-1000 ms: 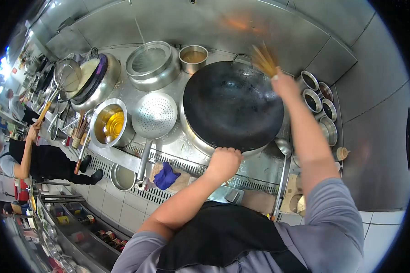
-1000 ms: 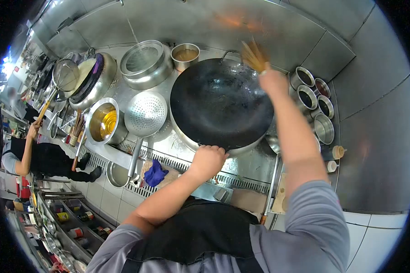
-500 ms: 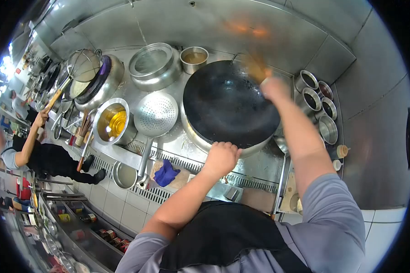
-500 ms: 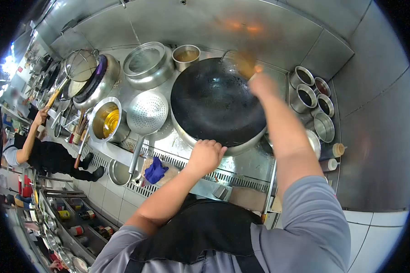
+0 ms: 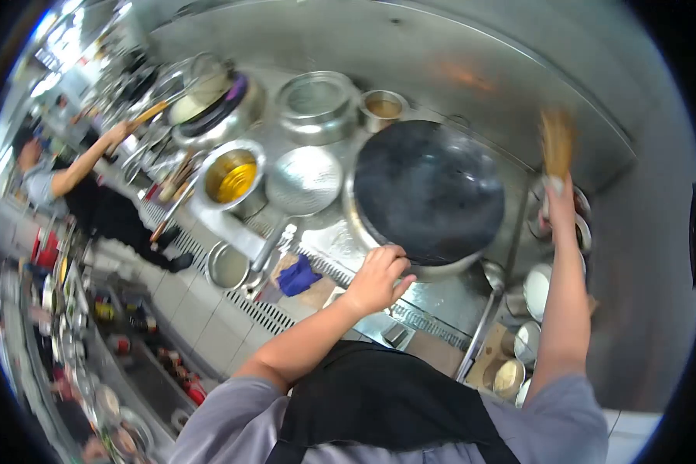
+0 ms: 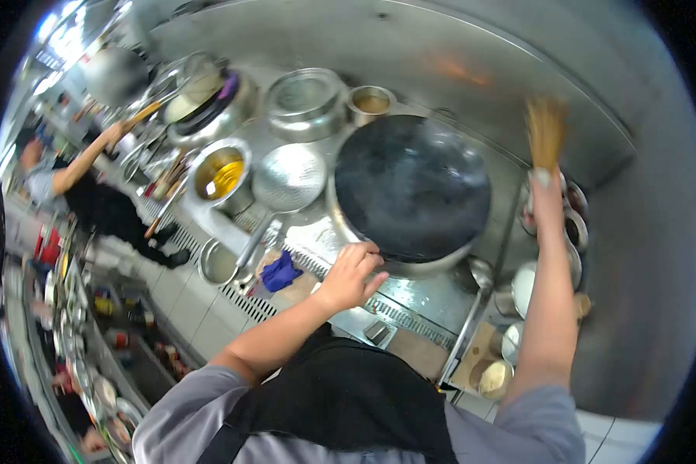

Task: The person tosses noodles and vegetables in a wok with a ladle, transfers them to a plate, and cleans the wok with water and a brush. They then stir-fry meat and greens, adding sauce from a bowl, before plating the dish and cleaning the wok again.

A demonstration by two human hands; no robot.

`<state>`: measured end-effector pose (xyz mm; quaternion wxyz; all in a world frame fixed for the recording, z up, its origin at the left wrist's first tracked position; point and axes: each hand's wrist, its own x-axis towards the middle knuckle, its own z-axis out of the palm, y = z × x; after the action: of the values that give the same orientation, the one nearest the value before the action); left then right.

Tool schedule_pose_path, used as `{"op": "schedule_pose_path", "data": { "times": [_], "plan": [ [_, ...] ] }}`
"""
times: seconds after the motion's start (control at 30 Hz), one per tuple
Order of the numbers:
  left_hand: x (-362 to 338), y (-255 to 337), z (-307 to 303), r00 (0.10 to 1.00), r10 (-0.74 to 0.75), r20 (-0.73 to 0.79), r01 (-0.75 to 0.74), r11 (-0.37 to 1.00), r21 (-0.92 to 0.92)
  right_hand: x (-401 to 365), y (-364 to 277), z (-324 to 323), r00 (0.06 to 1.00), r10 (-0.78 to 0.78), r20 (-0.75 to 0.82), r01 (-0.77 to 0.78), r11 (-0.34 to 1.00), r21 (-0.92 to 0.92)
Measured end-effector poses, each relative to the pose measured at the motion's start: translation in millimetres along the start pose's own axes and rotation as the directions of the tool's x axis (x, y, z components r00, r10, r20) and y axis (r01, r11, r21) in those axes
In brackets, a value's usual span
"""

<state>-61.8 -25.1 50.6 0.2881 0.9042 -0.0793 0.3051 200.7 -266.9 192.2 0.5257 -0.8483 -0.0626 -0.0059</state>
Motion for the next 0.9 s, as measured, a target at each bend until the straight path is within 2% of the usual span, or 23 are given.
{"op": "schedule_pose_path", "data": {
  "times": [0.03,0.07,0.1,0.13,0.17,0.2,0.23,0.27,0.33,0.43,0.5,0.53,0.6,0.67,0.73,0.77,0.83,0.87,0.9],
  "plan": [
    [-18,2,-10,0.999,-0.046,0.007,0.046,0.999,0.019,-28,23,14,0.998,-0.029,-0.051,0.04,0.971,0.237],
    [-36,7,-25,0.995,-0.098,0.001,0.097,0.993,0.072,-51,58,24,0.995,-0.051,0.09,0.01,0.914,0.404],
    [-61,8,-37,0.984,-0.175,0.025,0.172,0.981,0.09,-101,56,46,0.998,0.066,-0.013,-0.054,0.908,0.416],
    [-90,10,-49,0.962,-0.272,0.03,0.267,0.957,0.112,-144,62,63,0.992,0.126,-0.01,-0.107,0.878,0.466],
    [-117,17,-63,0.93,-0.367,0.021,0.358,0.916,0.18,-174,95,73,0.966,0.253,0.057,-0.25,0.847,0.469],
    [-146,25,-74,0.876,-0.478,-0.07,0.479,0.843,0.245,-208,120,90,0.984,0.177,0.002,-0.165,0.914,0.372],
    [-174,34,-84,0.818,-0.575,-0.023,0.561,0.787,0.255,-239,133,88,0.941,0.286,0.182,-0.327,0.906,0.267],
    [-198,48,-97,0.759,-0.65,0.038,0.621,0.74,0.258,-229,272,95,0.947,-0.294,0.126,0.32,0.851,-0.417],
    [-229,82,-121,0.557,-0.823,0.111,0.744,0.553,0.375,-240,320,100,0.933,-0.142,0.33,0.266,0.89,-0.37],
    [-280,110,-130,0.48,-0.877,-0.006,0.796,0.433,0.422,-230,294,116,0.82,-0.03,0.571,0.387,0.764,-0.516],
    [-299,126,-136,0.336,-0.942,0.001,0.869,0.31,0.387,-215,269,127,0.721,0.003,0.693,0.526,0.65,-0.549],
    [-307,131,-140,0.324,-0.945,-0.038,0.885,0.289,0.365,-206,255,134,0.67,0.016,0.742,0.594,0.588,-0.549],
    [-325,140,-150,0.213,-0.974,-0.082,0.941,0.182,0.286,-191,223,152,0.558,0.059,0.828,0.715,0.473,-0.515],
    [-357,151,-158,0.182,-0.967,-0.178,0.969,0.145,0.2,-188,189,176,0.457,0.103,0.884,0.802,0.382,-0.459],
    [-387,175,-174,0.028,-0.945,-0.325,0.999,0.034,-0.012,-195,157,199,0.369,0.144,0.918,0.867,0.303,-0.396],
    [-412,186,-180,-0.003,-0.895,-0.446,1.0,0.011,-0.027,-203,143,212,0.328,0.163,0.93,0.89,0.277,-0.363],
    [-456,223,-209,-0.118,-0.814,-0.569,0.992,-0.076,-0.097,-226,115,237,0.264,0.196,0.944,0.926,0.224,-0.305],
    [-475,247,-225,-0.175,-0.674,-0.718,0.984,-0.143,-0.105,-243,103,249,0.236,0.218,0.947,0.938,0.203,-0.281],
    [-494,276,-247,-0.233,-0.505,-0.831,0.972,-0.153,-0.179,-262,92,260,0.209,0.24,0.948,0.949,0.186,-0.256]
  ]
}}
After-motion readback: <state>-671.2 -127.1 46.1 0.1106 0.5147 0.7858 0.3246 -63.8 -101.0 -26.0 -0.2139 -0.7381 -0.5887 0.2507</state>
